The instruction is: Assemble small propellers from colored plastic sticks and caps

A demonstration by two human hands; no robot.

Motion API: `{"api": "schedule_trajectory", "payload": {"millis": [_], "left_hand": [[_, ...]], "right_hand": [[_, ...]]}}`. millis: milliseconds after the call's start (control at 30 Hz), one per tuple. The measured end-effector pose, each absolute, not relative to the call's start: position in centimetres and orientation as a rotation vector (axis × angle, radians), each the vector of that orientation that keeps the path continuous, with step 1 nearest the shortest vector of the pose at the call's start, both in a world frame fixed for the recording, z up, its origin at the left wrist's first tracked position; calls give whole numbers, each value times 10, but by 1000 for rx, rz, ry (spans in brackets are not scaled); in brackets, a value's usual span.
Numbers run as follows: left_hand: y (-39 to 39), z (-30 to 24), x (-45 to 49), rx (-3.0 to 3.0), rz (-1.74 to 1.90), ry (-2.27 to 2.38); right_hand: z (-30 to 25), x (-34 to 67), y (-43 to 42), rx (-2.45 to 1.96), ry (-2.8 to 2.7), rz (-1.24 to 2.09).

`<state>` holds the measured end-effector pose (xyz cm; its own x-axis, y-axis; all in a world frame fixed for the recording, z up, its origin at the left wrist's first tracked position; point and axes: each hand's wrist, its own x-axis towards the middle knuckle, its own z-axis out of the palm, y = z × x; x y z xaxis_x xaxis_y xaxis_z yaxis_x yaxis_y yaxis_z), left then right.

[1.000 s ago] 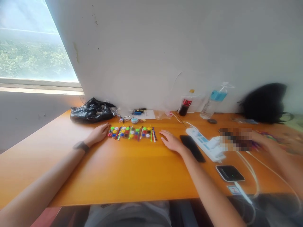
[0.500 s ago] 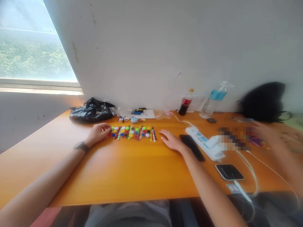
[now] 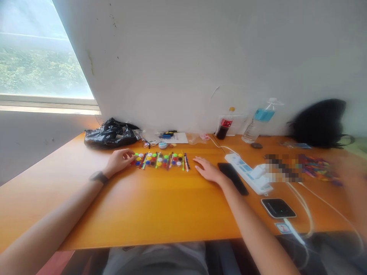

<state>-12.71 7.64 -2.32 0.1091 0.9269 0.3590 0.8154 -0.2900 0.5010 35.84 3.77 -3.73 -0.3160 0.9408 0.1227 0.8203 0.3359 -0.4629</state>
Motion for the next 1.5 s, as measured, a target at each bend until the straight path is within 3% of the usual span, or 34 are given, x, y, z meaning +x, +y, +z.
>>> {"api": "schedule_trajectory", "payload": {"millis": [433, 1500], "left_hand": [[71, -20, -112, 2494, 1024, 1488], [73, -22, -116, 2404, 1020, 1416]], "right_hand": [[-40, 360, 39, -1550, -2239, 456], [-32, 359, 35, -1557, -2242, 520]]}}
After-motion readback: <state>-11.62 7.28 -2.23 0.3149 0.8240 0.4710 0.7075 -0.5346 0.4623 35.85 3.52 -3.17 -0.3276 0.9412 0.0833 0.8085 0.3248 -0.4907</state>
